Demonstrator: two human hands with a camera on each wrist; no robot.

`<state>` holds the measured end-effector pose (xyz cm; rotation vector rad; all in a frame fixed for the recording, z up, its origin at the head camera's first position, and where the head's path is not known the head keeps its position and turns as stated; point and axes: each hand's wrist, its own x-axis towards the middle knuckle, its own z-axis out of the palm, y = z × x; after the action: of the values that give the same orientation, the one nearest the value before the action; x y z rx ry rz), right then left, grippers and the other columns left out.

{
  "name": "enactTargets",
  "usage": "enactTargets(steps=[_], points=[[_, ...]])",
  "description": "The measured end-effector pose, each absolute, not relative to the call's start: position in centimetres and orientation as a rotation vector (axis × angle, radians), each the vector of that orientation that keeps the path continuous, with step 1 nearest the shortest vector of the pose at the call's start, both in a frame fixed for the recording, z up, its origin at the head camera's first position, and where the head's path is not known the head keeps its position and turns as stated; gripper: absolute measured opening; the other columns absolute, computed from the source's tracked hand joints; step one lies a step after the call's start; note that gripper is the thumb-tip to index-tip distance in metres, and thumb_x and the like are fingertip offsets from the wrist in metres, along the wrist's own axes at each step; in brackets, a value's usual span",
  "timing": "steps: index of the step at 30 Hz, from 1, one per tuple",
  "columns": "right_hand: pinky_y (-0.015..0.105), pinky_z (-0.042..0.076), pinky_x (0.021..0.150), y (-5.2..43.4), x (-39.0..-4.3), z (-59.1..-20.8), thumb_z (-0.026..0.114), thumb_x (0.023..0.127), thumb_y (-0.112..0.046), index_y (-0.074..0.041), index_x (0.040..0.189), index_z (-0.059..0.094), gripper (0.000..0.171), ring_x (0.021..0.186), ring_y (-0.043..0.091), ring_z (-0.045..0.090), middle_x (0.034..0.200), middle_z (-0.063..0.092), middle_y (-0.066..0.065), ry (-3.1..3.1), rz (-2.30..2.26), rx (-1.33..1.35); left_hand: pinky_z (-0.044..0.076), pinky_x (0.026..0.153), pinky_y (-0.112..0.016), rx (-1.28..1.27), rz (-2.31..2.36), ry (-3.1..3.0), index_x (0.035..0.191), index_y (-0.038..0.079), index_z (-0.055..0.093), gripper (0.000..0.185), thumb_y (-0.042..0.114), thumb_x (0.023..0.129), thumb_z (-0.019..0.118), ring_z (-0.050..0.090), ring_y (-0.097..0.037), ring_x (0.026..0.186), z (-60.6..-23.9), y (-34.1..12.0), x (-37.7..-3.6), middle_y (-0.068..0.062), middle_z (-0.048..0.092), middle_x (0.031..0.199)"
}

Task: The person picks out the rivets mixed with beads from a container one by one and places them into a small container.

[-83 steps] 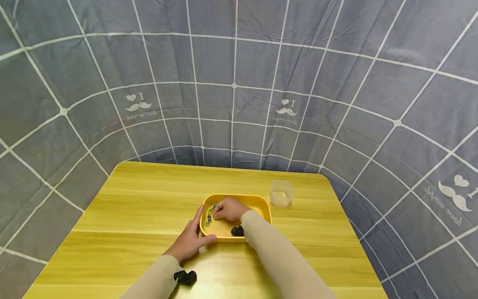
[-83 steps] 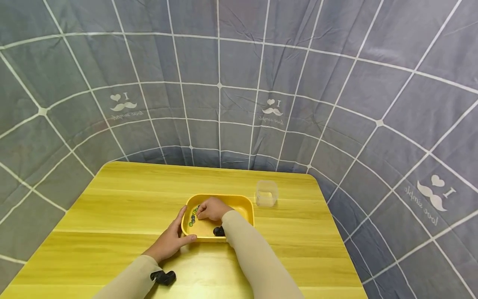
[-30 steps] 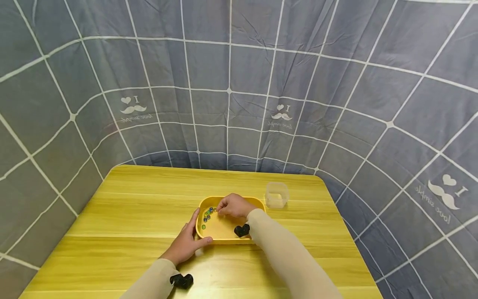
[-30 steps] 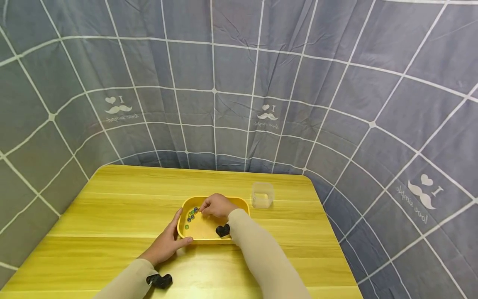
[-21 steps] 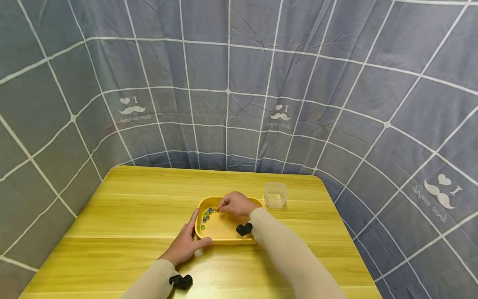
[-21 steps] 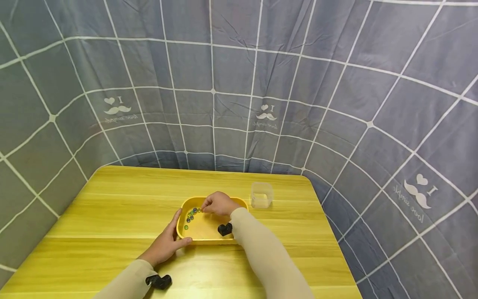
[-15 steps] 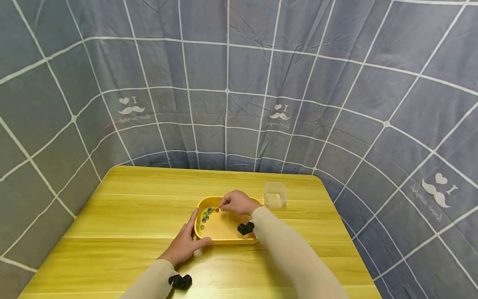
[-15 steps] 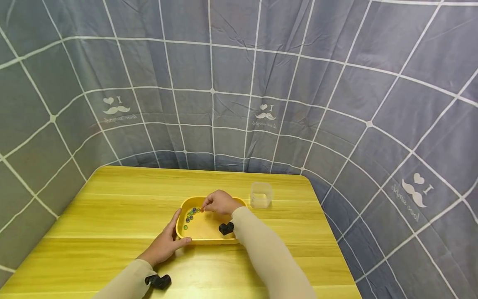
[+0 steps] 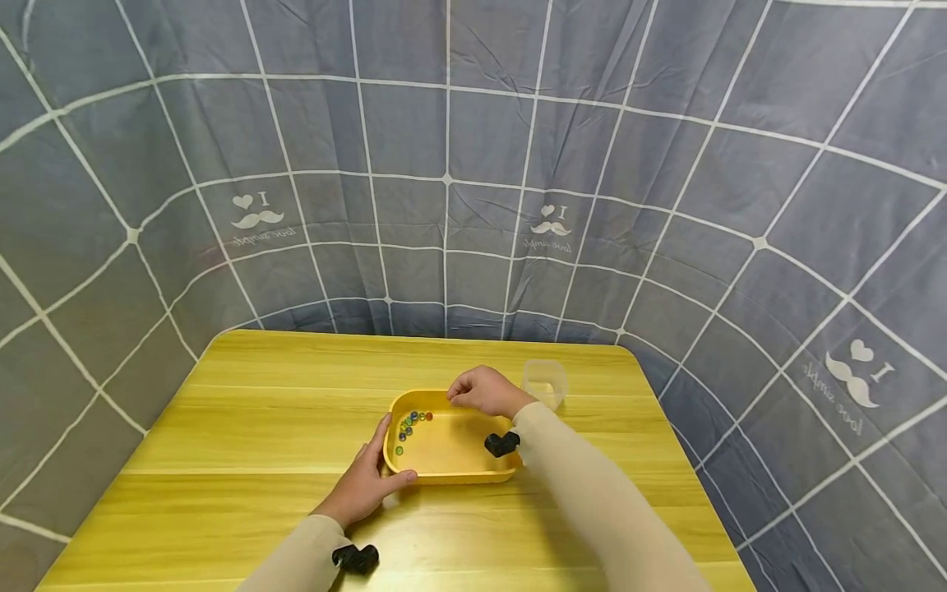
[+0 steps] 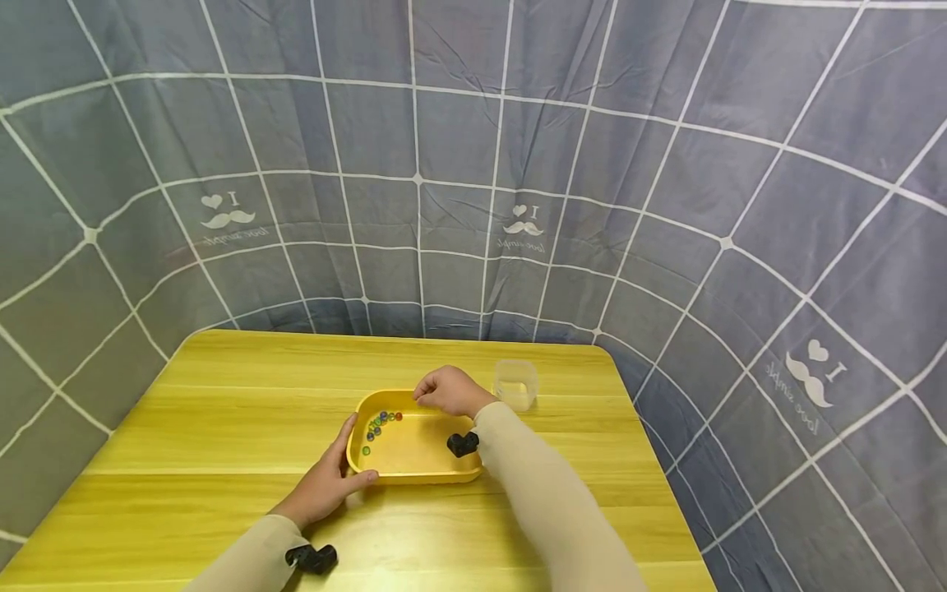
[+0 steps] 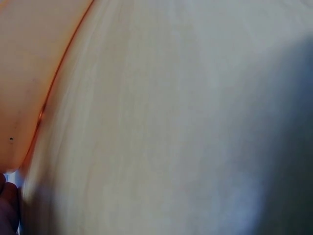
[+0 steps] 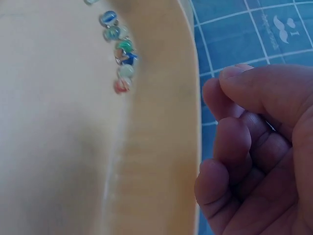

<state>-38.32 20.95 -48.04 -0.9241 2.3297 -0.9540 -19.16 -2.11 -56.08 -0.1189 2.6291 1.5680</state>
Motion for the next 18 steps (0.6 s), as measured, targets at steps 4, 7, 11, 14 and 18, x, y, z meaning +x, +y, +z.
enactTargets(steps=[4, 7, 11, 14, 18], points=[[0.028, 0.052, 0.076, 22.3, -38.8, -47.4, 0.072, 0.101, -0.019, -0.007, 0.111, 0.081, 0.018, 0.084, 0.012, 0.063, 0.106, 0.079, -0.001, 2.35, -0.962, -0.925, 0.008, 0.129, -0.07, -0.118, 1.571, 2.614, 0.171, 0.031, 0.001, 0.116, 0.046, 0.091, 0.083, 0.018, -0.046, 0.161, -56.2, -2.1, -19.1, -0.018, 0.034, 0.171], [0.028, 0.051, 0.075, 23.3, -39.1, -47.0, 0.072, 0.101, -0.018, -0.006, 0.111, 0.081, 0.018, 0.081, 0.014, 0.061, 0.102, 0.078, -0.002, 2.365, -0.968, -0.917, 0.001, 0.13, -0.068, -0.127, 1.576, 2.603, 0.171, 0.033, 0.0, 0.117, 0.047, 0.09, 0.083, 0.011, -0.045, 0.163, -56.3, -1.9, -19.0, -0.016, 0.033, 0.172], [0.029, 0.05, 0.075, 24.8, -39.4, -46.3, 0.072, 0.1, -0.017, -0.004, 0.112, 0.08, 0.019, 0.081, 0.015, 0.059, 0.099, 0.078, -0.002, 2.388, -0.973, -0.899, -0.002, 0.129, -0.068, -0.136, 1.577, 2.605, 0.171, 0.032, 0.0, 0.118, 0.047, 0.09, 0.083, 0.007, -0.046, 0.163, -56.4, -1.6, -18.7, -0.017, 0.032, 0.171], [0.03, 0.052, 0.077, 25.8, -39.6, -45.9, 0.073, 0.099, -0.017, -0.005, 0.11, 0.08, 0.017, 0.083, 0.014, 0.06, 0.099, 0.078, -0.001, 2.409, -0.963, -0.899, 0.007, 0.129, -0.07, -0.146, 1.574, 2.617, 0.171, 0.031, 0.001, 0.117, 0.046, 0.09, 0.084, 0.015, -0.049, 0.161, -56.3, -1.4, -18.5, -0.021, 0.035, 0.17], [0.03, 0.055, 0.081, 27.2, -40.0, -45.6, 0.072, 0.1, -0.017, -0.011, 0.107, 0.081, 0.013, 0.085, 0.012, 0.063, 0.101, 0.078, -0.002, 2.434, -0.951, -0.884, 0.023, 0.125, -0.068, -0.16, 1.566, 2.634, 0.171, 0.032, 0.002, 0.117, 0.046, 0.089, 0.084, 0.031, -0.047, 0.154, -56.1, -0.9, -18.3, -0.021, 0.039, 0.166]])
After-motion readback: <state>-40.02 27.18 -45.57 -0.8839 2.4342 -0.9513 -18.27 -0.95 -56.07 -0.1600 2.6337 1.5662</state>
